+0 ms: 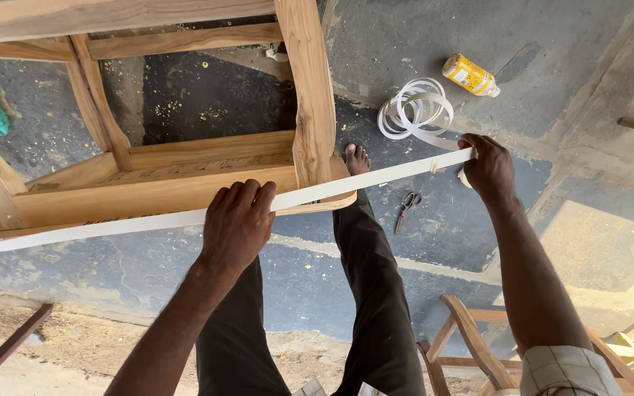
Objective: The person sits on the floor with a wooden tabletop on their lap and applies white edge banding tape to its curved edge. They press the tape along the edge, apply glue from a yellow bottle onto the exposed wood edge using a small stick, and continue pressing and aligning the banding around the curve.
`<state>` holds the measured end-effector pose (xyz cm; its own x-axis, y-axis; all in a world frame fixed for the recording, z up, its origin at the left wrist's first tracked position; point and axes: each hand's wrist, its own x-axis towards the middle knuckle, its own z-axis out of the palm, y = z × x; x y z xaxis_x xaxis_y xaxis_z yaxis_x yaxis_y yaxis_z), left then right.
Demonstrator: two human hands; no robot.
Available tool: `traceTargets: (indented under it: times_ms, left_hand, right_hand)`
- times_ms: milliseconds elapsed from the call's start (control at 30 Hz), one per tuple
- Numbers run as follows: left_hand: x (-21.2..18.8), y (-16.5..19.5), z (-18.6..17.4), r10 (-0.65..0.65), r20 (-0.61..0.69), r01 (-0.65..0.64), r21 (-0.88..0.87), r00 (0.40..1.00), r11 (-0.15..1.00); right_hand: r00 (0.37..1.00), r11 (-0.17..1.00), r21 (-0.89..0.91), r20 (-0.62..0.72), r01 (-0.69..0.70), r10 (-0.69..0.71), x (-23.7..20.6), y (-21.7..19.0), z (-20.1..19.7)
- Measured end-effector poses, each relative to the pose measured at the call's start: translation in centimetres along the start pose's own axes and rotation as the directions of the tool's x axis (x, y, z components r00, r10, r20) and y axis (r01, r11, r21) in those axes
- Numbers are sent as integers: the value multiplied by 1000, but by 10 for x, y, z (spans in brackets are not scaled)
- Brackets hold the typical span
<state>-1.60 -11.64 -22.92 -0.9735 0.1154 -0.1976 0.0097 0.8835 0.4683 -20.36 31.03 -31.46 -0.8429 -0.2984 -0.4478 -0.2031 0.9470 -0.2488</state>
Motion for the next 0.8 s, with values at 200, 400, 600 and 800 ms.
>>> traceTargets:
  times_ms: [200, 400, 600, 800]
  left_hand:
    - [-11, 1, 80, 34, 33, -30, -115, 999, 993]
    - [-34, -23, 96, 88, -50, -93, -94, 995, 991]
    - [-95, -104, 66, 94, -208, -64, 145, 974, 987]
    - [-117, -142, 97, 222, -388, -191, 117, 894, 975]
  right_hand:
    - [967, 990, 64, 217, 124, -135, -63, -58, 55]
    - [904, 903, 124, -180, 411, -387, -109, -170, 100]
    - [910, 905, 190, -251, 381, -331, -100, -161, 103]
    - [869, 872, 190, -315, 452, -382, -87, -124, 145]
